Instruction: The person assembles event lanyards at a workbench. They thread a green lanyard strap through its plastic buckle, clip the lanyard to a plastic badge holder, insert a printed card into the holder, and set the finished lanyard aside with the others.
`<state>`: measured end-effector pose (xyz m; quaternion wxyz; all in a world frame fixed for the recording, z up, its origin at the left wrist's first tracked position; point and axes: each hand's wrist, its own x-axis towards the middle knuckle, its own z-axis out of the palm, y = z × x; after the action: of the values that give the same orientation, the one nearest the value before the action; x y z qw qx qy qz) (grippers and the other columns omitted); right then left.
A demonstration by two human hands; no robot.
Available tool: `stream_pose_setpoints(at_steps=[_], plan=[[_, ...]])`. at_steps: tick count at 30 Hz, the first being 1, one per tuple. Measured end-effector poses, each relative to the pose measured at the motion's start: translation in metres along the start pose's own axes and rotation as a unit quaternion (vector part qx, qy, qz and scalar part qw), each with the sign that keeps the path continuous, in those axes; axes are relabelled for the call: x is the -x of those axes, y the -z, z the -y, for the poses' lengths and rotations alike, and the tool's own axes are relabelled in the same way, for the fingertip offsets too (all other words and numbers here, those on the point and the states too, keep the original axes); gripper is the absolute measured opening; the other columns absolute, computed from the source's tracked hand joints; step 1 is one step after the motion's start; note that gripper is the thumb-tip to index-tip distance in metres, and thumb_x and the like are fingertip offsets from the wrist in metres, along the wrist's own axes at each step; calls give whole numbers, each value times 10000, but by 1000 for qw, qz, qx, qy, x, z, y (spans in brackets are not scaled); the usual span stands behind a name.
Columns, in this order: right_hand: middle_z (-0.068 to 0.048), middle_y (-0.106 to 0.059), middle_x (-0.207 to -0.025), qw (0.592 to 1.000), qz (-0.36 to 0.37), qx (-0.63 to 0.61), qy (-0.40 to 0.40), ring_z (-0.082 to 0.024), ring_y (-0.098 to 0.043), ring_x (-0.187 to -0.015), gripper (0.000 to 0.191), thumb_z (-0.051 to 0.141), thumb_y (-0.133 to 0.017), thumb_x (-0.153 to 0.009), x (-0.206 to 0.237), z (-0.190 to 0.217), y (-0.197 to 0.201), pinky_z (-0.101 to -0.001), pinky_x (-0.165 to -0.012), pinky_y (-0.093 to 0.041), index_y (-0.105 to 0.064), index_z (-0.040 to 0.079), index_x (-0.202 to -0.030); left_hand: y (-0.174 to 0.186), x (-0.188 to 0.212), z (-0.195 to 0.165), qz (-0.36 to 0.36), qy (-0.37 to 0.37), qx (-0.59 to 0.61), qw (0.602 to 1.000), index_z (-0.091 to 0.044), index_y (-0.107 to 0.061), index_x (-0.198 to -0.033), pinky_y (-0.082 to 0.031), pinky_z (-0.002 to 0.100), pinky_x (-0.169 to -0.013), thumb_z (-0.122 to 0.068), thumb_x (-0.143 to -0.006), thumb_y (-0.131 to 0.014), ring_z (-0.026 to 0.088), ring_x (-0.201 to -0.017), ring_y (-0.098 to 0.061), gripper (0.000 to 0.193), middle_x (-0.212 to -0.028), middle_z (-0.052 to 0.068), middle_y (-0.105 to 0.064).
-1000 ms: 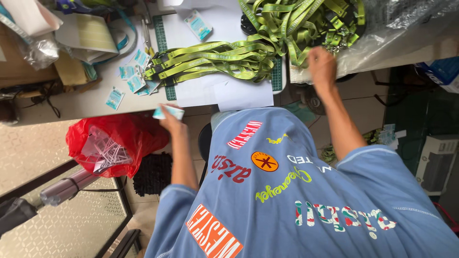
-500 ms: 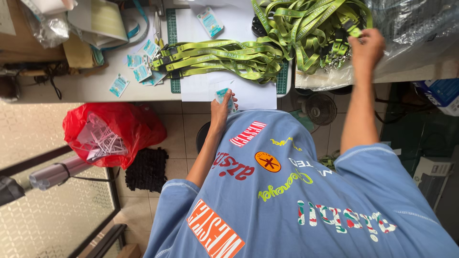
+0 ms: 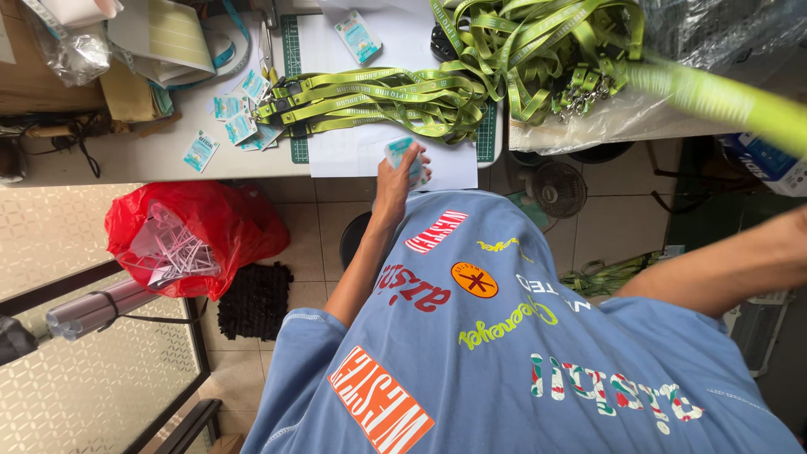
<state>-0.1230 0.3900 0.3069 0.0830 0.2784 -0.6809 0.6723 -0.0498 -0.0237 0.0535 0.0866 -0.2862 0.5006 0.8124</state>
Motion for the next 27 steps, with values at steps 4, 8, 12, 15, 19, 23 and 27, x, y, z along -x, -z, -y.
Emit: stream_pose_setpoints(at_steps=[4, 8, 12, 15, 19, 23, 27], plan=[[-125, -690, -922, 995, -5, -80, -58, -123, -599, -713, 231, 196, -620, -1165, 2, 5, -28, -275, -654, -471, -696, -19, -1127, -25, 10, -22, 80, 30, 130, 988, 61, -593, -1269, -603, 379, -854, -260, -965, -463, 262, -895, -733, 462, -1024, 170, -719], [-138, -673, -880, 966, -1, 21, -256, -104, -561, -638, 304, 239, -571, -1212, -11, -30, -78, -251, -596, -437, -685, -26, -1116, -53, 25, -42, 142, 44, 175, 973, 86, -488, -1384, -585, 438, -995, -176, -934, -350, 345, -1062, -720, 538, -1170, 245, -701], [-102, -666, -1080, 951, 161, 183, -190, -100, -528, -797, 241, 185, -546, -1134, -13, -61, -137, -243, -709, -440, -666, -23, -1116, -67, 45, -62, 187, 49, 180, 964, 88, -474, -1424, -569, 449, -1004, -141, -982, -363, 348, -1119, -691, 510, -1249, 254, -666], [-73, -536, -895, 941, 189, 144, -241, -92, -510, -798, 295, 141, -518, -1141, -10, -76, -164, -231, -719, -435, -733, 19, -1301, -71, 55, -72, 191, 41, 213, 957, 86, -467, -1440, -565, 436, -1039, -105, -1020, -395, 323, -1176, -681, 467, -1332, 234, -643], [-28, -660, -973, 936, 123, -12, -329, -64, -606, -870, 233, 106, -580, -1083, 1, -97, -183, -213, -776, -516, -728, -4, -1226, -74, 52, -71, 134, 3, 237, 962, 106, -486, -1399, -592, 443, -1014, -123, -1059, -485, 293, -1169, -687, 410, -1340, 227, -639], [-40, -718, -969, 937, 71, -77, -334, -78, -648, -865, 216, 115, -653, -1047, 16, -114, -188, -221, -794, -535, -735, -28, -1187, -67, 43, -62, 70, 0, 287, 955, 76, -515, -1341, -604, 433, -996, -135, -1049, -576, 281, -1136, -699, 365, -1272, 190, -660], [-48, -733, -933, 931, 50, -86, -352, -87, -661, -838, 207, 126, -709, -1025, 26, -124, -194, -230, -780, -543, -750, -26, -1160, -60, 37, -52, 34, 25, 318, 947, 25, -536, -1312, -610, 414, -959, -128, -995, -653, 255, -1097, -707, 371, -1221, 152, -680]])
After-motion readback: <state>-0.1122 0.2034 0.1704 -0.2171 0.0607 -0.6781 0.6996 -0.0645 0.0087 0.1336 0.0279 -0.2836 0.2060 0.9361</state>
